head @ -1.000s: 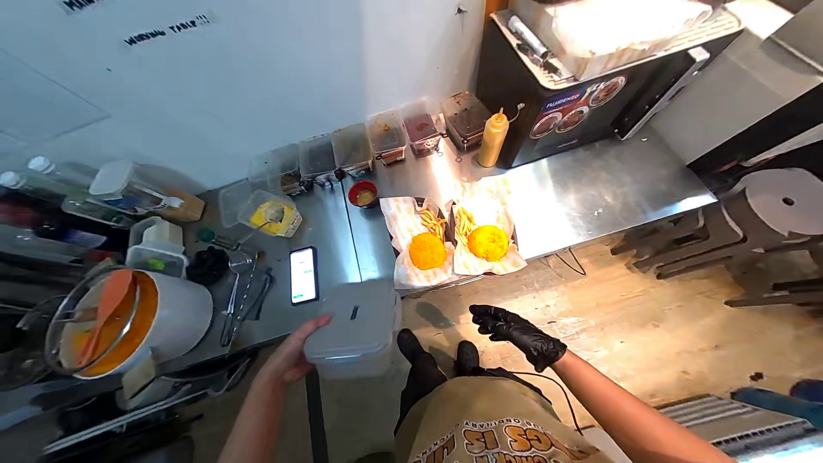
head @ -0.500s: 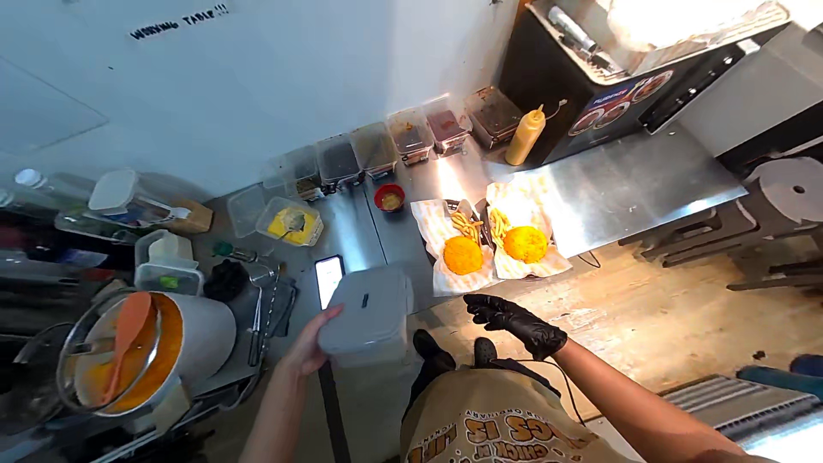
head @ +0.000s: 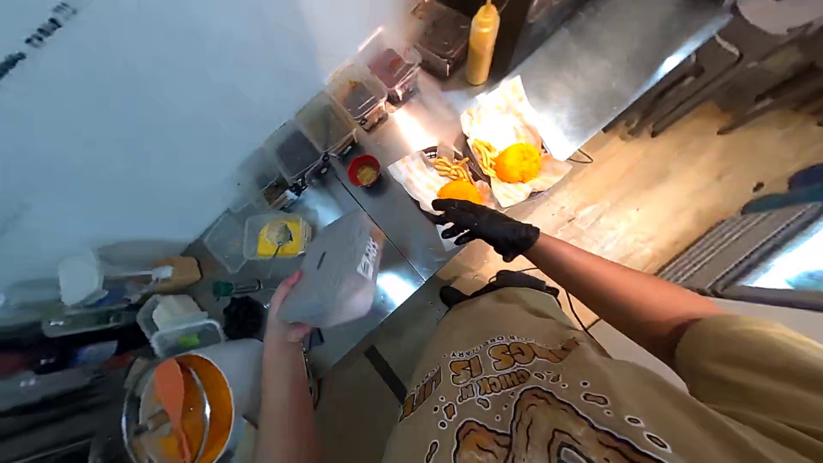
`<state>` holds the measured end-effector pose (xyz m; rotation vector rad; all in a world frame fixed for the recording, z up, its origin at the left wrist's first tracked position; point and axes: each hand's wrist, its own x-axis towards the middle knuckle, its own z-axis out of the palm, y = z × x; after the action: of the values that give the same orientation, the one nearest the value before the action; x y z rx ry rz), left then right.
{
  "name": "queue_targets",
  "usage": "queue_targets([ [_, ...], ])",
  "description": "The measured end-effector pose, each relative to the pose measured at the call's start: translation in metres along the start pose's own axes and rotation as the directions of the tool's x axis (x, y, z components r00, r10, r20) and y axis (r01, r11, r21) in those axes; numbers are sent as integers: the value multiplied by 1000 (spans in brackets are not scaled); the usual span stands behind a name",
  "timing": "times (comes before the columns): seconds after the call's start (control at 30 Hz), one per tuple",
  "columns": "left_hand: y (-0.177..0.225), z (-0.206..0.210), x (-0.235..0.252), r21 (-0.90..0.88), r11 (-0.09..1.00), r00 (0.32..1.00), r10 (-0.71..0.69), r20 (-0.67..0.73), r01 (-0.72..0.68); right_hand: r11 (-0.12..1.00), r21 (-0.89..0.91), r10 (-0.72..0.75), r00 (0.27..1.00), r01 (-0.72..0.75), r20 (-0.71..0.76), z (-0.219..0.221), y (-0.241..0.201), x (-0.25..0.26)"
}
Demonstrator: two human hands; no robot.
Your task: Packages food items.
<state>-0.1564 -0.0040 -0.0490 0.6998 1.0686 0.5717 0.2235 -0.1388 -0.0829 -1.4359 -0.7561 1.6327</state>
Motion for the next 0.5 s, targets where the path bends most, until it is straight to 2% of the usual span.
queue_targets([
  [0.07, 2, 13, -1, 7, 1000, 1000, -19, 7, 19, 998, 56, 5, 1000, -5, 3, 13, 3, 9],
  [0.1, 0, 21, 2, 0, 1000, 998, -5, 56, 5, 995, 96, -13, 1000, 12, 6, 23, 5, 12],
  [0.17, -6, 21, 12, -69, 996, 979, 74, 192, -62, 972, 203, -132, 990, 119, 52, 35, 5, 12],
  [0.23, -5, 14, 10, -50, 982, 955, 186, 229, -180, 901, 342, -324, 938, 268, 119, 48, 10, 14],
  [0.27, 0, 19, 2, 4, 964, 941, 258, 218, -265, 870, 339, -417, 901, 358, 121, 58, 5, 10],
  [0.37, 20, 49, -19, 95, 896, 874, 394, 285, -435, 821, 48, -570, 822, 569, 7, 88, -53, -23],
  [0.43, 31, 66, -10, 43, 898, 838, 391, 381, -438, 769, 48, -629, 767, 638, -125, 89, -65, -13],
  [0.5, 29, 68, 0, 84, 918, 868, 332, 369, -387, 667, 102, -720, 674, 738, -167, 83, -36, 27],
])
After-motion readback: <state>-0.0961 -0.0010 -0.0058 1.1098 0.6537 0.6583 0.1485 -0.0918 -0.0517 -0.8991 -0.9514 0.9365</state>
